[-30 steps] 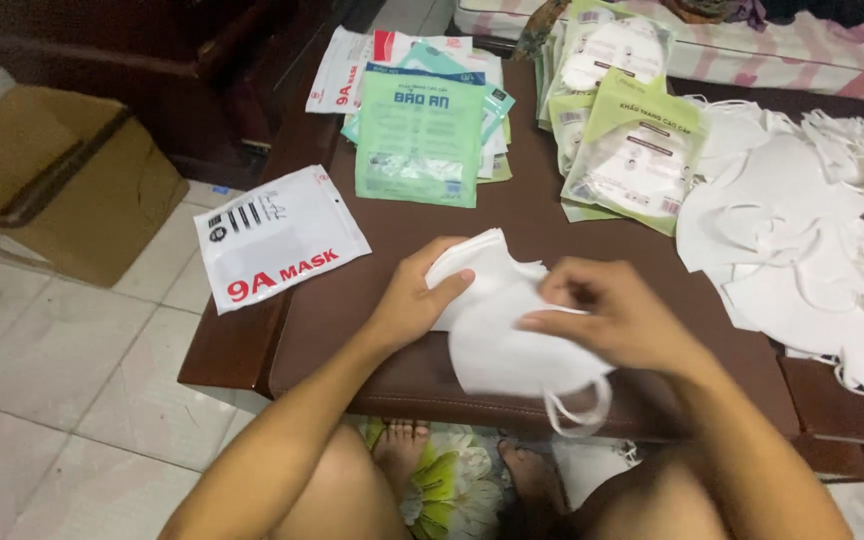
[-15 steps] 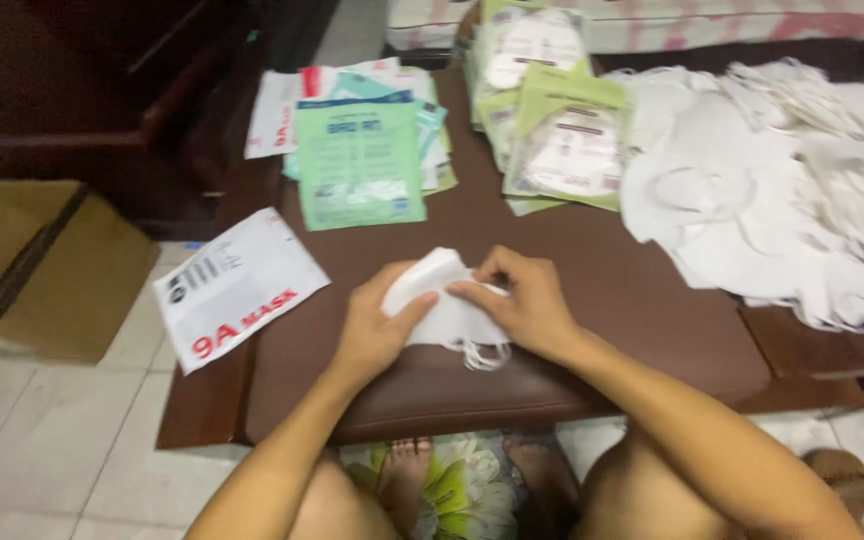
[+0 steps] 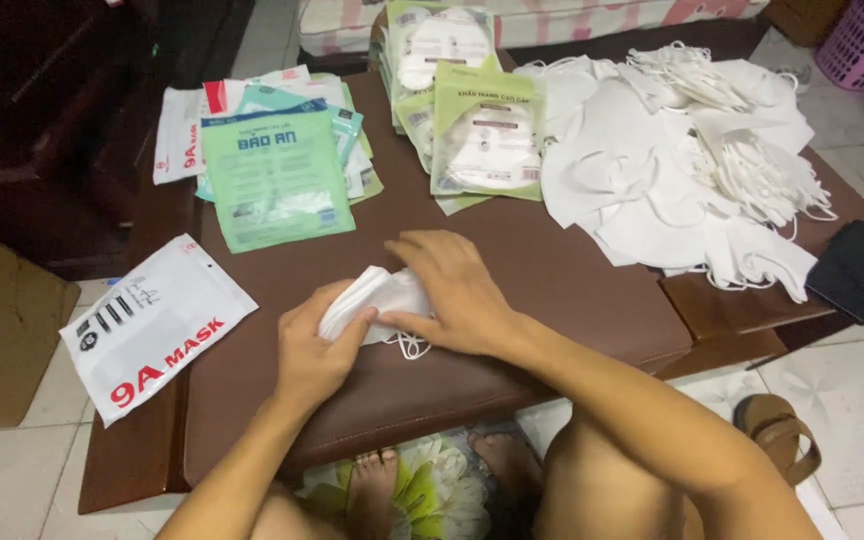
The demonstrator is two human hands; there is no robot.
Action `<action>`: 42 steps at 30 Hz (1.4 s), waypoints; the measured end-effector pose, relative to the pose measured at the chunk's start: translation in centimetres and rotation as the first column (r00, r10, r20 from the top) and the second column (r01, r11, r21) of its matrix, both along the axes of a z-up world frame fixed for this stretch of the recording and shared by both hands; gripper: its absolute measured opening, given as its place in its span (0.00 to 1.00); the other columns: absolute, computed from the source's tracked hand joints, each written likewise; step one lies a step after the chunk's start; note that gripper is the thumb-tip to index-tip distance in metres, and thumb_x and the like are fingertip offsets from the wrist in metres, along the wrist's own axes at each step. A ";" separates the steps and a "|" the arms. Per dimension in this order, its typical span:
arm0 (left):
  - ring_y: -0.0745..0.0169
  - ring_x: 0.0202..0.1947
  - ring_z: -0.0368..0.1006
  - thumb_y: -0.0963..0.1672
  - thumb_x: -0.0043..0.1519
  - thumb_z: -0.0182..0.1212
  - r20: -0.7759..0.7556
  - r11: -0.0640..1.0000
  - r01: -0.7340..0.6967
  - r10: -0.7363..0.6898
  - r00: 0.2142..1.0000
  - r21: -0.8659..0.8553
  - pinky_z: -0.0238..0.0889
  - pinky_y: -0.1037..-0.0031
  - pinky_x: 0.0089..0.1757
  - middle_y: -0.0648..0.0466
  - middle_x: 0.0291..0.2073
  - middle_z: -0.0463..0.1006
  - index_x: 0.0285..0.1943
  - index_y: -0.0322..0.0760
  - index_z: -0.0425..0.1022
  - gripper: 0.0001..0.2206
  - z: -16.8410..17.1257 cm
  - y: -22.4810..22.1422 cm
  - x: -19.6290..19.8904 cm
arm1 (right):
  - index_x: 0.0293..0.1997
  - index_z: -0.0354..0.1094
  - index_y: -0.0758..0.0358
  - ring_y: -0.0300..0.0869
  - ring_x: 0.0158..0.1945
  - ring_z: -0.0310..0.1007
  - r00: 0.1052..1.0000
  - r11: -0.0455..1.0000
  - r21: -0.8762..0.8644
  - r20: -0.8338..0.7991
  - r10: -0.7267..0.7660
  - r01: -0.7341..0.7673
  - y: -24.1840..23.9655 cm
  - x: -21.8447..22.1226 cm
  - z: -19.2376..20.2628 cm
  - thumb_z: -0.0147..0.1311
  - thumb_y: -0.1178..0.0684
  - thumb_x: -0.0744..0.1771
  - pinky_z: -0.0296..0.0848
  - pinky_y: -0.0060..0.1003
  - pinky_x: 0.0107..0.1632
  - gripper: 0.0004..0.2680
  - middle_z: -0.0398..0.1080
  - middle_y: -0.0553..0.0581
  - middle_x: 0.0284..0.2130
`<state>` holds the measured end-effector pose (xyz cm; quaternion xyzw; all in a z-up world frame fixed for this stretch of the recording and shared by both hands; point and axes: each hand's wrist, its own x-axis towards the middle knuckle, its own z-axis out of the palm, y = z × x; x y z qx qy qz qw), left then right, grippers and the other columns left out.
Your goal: Manually folding face masks and placing them into individual plastic packaging bags.
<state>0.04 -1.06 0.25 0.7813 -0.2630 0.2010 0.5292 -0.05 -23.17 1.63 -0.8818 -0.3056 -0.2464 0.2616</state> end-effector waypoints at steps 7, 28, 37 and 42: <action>0.47 0.32 0.83 0.39 0.55 0.71 0.025 0.998 0.036 -0.037 0.999 0.044 0.75 0.63 0.33 0.49 0.28 0.85 0.44 0.38 0.83 0.09 0.1 0.1 -0.1 | 0.43 0.71 0.65 0.60 0.40 0.79 0.895 0.981 -0.133 -0.441 0.067 -0.139 -1.2 0.7 -0.4 0.59 0.44 0.67 0.71 0.49 0.52 0.13 0.77 0.67 0.31; 0.60 0.41 0.75 0.46 0.63 0.58 -0.250 0.965 0.117 -0.057 0.966 0.233 0.64 0.70 0.43 0.57 0.42 0.80 0.50 0.41 0.74 0.10 0.7 0.2 -0.7 | 0.27 0.71 0.53 0.40 0.34 0.68 0.422 0.482 0.026 -0.527 -0.738 0.876 -30.0 11.5 4.4 0.70 0.51 0.65 0.71 0.40 0.40 0.09 0.71 0.51 0.29; 0.60 0.38 0.75 0.47 0.61 0.60 -0.226 0.986 0.054 -0.018 0.974 0.155 0.64 0.72 0.41 0.56 0.38 0.80 0.49 0.41 0.73 0.10 -0.8 0.7 0.3 | 0.52 0.62 0.65 0.45 0.42 0.71 0.762 0.773 0.411 0.237 -0.603 0.483 -27.0 10.1 10.0 0.60 0.71 0.69 0.69 0.37 0.41 0.12 0.72 0.61 0.42; 0.64 0.38 0.75 0.47 0.58 0.64 -0.395 0.993 -0.090 0.114 0.912 0.078 0.66 0.71 0.41 0.59 0.39 0.81 0.50 0.45 0.75 0.13 -0.9 0.5 1.1 | 0.75 0.54 0.48 0.37 0.44 0.69 0.998 0.267 0.963 -0.004 -0.065 0.021 -18.6 5.4 9.9 0.61 0.66 0.70 0.71 0.30 0.43 0.26 0.70 0.55 0.52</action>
